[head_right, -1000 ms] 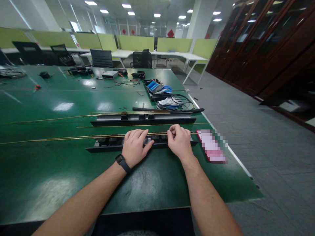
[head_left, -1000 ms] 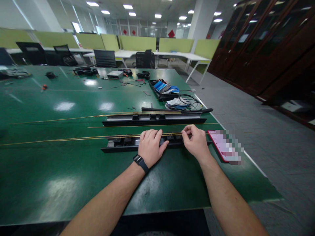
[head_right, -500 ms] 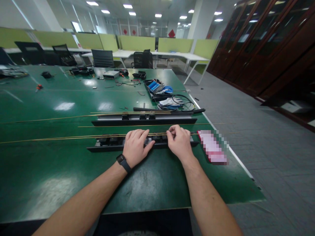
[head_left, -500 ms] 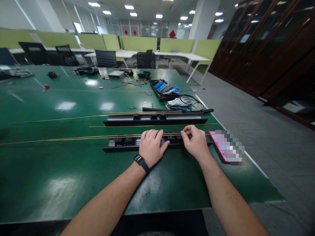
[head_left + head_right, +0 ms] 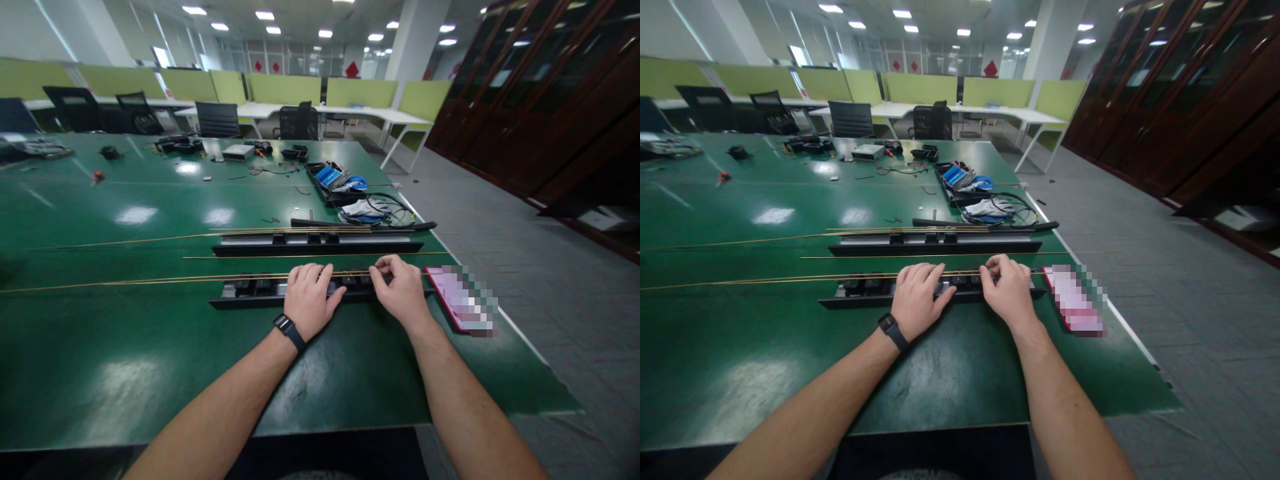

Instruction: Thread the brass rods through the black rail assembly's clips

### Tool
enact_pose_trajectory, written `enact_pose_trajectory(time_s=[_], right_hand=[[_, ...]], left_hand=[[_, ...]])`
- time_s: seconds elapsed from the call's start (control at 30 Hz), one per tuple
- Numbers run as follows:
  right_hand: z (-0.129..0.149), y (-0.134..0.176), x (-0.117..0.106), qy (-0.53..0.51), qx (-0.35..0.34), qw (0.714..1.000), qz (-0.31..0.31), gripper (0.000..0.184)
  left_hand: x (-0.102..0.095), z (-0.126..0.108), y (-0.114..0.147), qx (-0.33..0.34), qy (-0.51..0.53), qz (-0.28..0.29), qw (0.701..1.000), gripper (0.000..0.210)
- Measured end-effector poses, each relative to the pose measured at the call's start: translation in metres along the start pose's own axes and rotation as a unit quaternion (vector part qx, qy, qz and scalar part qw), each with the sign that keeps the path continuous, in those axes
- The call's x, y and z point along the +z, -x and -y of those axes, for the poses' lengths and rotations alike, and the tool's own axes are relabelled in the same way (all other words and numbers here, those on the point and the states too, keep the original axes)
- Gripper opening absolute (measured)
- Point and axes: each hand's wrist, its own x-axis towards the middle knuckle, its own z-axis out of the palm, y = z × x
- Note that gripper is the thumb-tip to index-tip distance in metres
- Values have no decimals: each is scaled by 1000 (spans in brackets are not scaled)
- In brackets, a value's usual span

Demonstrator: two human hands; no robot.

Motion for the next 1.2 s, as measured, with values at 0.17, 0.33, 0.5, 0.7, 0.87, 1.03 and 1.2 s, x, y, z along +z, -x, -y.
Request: enact_pose_trajectory(time_s=[0.17, 0.33, 0.5, 0.7, 0.87, 1.03, 1.2], right_hand=[[0, 0, 1, -4, -4, 1000, 5, 13], [1, 0, 1, -8, -5, 1000, 6, 11], [2, -1, 0, -10, 3, 1000, 4, 10], [2, -1, -1, -12, 17, 1000, 1, 10], [1, -2, -1, -11, 24, 1000, 5, 11], [3, -2, -1, -15, 18, 1000, 3, 13], [3, 0, 1, -17, 10, 1000, 6, 15]], left_hand=[[-1, -1, 0, -2, 0, -5, 1000, 45], [0, -1, 0, -1, -1, -11, 1000, 45], [-1, -1, 0, 2, -1, -7, 1000, 45], [0, 0, 0, 3, -2, -4, 1000, 45], [-1, 0, 1, 3, -4, -2, 1000, 45], [-1, 0, 0, -1, 1, -7, 1000, 45], [-1, 0, 0, -1, 2, -8, 1000, 45]])
